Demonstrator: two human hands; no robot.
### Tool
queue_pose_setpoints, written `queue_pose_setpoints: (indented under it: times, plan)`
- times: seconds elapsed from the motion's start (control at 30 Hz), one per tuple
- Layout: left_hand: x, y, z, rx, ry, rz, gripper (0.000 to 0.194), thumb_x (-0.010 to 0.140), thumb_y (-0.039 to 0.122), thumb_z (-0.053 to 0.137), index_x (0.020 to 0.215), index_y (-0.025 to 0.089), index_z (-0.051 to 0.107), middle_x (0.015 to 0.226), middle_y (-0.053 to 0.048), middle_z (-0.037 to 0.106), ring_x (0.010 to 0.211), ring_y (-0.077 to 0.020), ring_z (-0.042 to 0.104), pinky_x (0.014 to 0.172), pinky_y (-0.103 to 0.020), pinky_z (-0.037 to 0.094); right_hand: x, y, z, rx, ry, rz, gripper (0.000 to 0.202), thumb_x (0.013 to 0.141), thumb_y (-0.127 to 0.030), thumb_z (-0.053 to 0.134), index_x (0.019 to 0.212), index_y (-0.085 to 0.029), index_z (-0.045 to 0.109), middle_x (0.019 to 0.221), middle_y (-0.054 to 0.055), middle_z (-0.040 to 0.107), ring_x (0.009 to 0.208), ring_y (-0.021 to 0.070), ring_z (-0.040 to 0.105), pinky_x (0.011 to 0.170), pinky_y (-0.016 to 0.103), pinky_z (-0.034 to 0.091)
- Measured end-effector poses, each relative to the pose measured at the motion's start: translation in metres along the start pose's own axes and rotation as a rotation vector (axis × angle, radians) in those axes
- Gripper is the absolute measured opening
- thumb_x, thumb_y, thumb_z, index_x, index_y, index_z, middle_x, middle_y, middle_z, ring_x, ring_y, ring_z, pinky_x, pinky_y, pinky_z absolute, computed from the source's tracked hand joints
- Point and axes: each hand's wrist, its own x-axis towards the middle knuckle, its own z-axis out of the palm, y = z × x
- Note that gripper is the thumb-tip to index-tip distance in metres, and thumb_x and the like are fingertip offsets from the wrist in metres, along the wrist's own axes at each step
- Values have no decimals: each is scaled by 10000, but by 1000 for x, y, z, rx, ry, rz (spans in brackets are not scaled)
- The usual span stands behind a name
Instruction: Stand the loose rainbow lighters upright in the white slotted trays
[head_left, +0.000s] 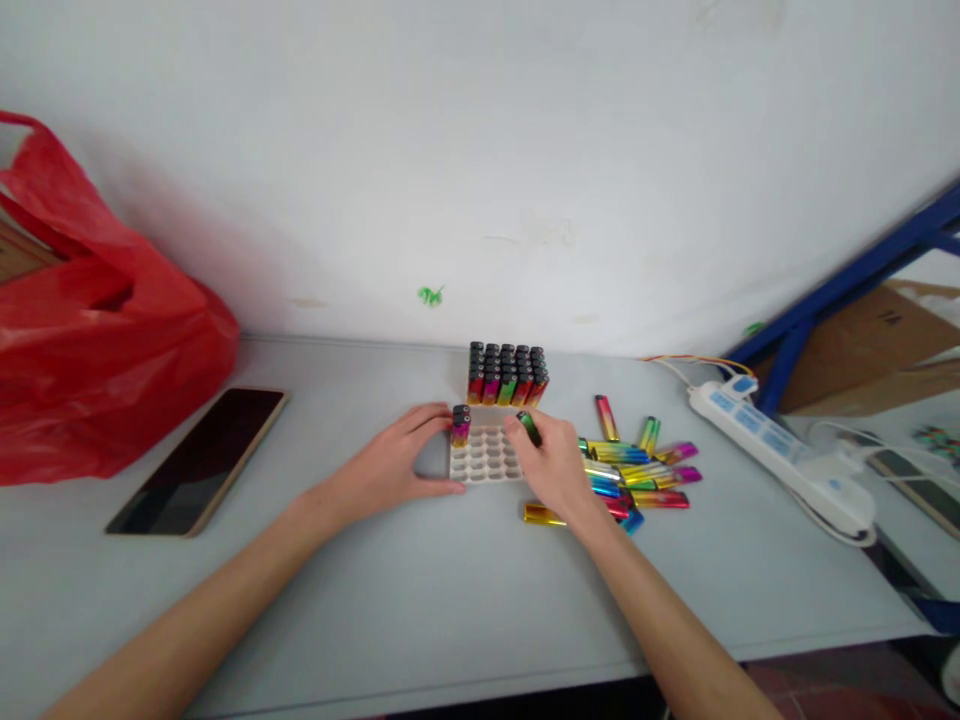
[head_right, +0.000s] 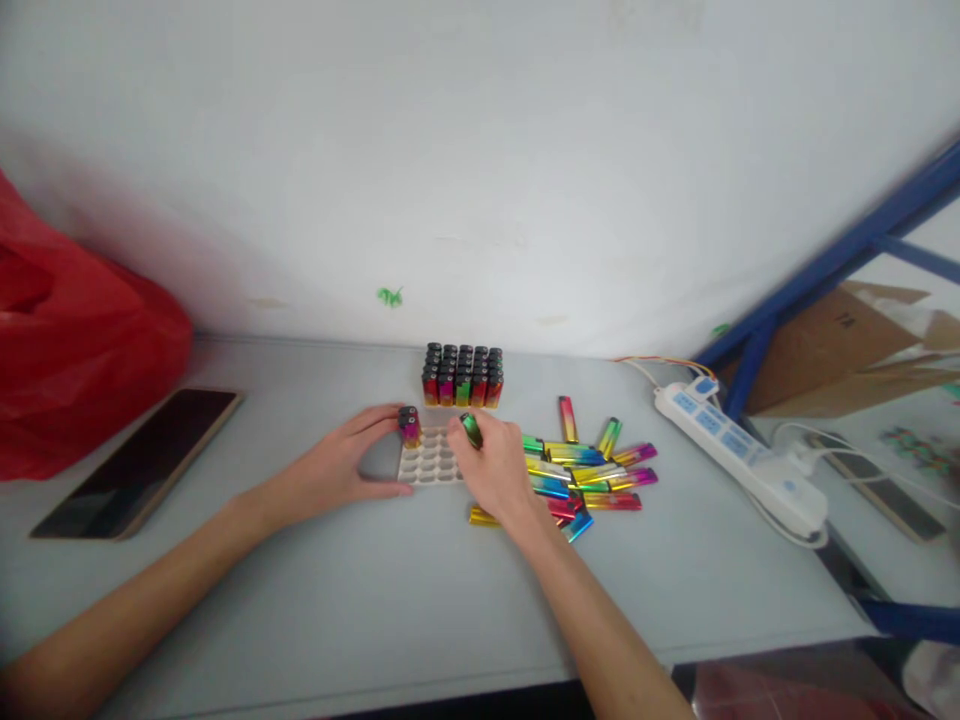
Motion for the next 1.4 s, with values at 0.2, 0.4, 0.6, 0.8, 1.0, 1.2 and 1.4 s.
queue_pose_setpoints:
  times: [0.2, 0.4, 0.6, 0.8, 1.0, 1.2, 1.4]
  plan:
    - [0, 2, -2, -7, -8, -4, 792, 873, 753, 855, 1445, 229, 695, 1573, -165, 677, 1448, -392, 669, 1289, -565, 531, -2, 0, -1, 6, -39, -1, 373, 1077, -547, 492, 835, -264, 526, 655, -40, 559, 617, 175, 548, 632, 300, 344]
    - [1, 5, -1, -23, -13, -26, 819, 848, 726, 895, 1463, 225, 691, 1558, -168, 686, 1456, -380, 665, 1301, -529, 519, -5, 2, -2, -36, -131, -214, 267, 1146, -442, 518, 987, -245, 604, 876, 25, 691, 822, 218, 670, 774, 316, 488]
    - [1, 10, -3, -57, -31, -34, 803, 872, 687, 896, 1486, 219, 676, 1566, -177, 674, 1480, -378, 640, 1305, -532, 506, -6, 5, 3, -123, -52, -347, 304, 1154, -434, 574, 938, -237, 656, 960, 63, 692, 907, 231, 680, 847, 341, 527]
    - [1, 10, -3, -57, -23, -29, 804, 848, 674, 924, 1463, 211, 691, 1551, -188, 679, 1473, -383, 643, 1304, -530, 508, -9, 0, 4, -89, -126, -230, 448, 1144, -511, 575, 773, -259, 563, 679, -10, 640, 623, 188, 631, 636, 311, 459]
    - [3, 14, -5, -78, -24, -26, 754, 861, 644, 924, 1442, 219, 699, 1538, -176, 690, 1464, -378, 651, 1291, -531, 525, -8, 3, 11, -94, -235, -215, 294, 1175, -449, 524, 1076, -238, 703, 919, 63, 833, 823, 257, 778, 770, 350, 543]
    - [3, 12, -4, -61, -23, -23, 736, 868, 678, 897, 1411, 220, 705, 1520, -170, 700, 1450, -391, 660, 1292, -562, 525, -4, 6, 21, -426, -218, -340, 347, 1186, -458, 543, 997, -221, 711, 947, 93, 797, 877, 270, 727, 866, 395, 505]
    - [0, 1, 0, -27, 9, 6, 733, 908, 759, 812, 1387, 216, 696, 1553, -154, 682, 1432, -409, 677, 1274, -584, 548, -3, -2, 29, -540, -274, -352, 449, 1171, -529, 567, 997, -176, 781, 990, 116, 800, 972, 261, 733, 933, 388, 481]
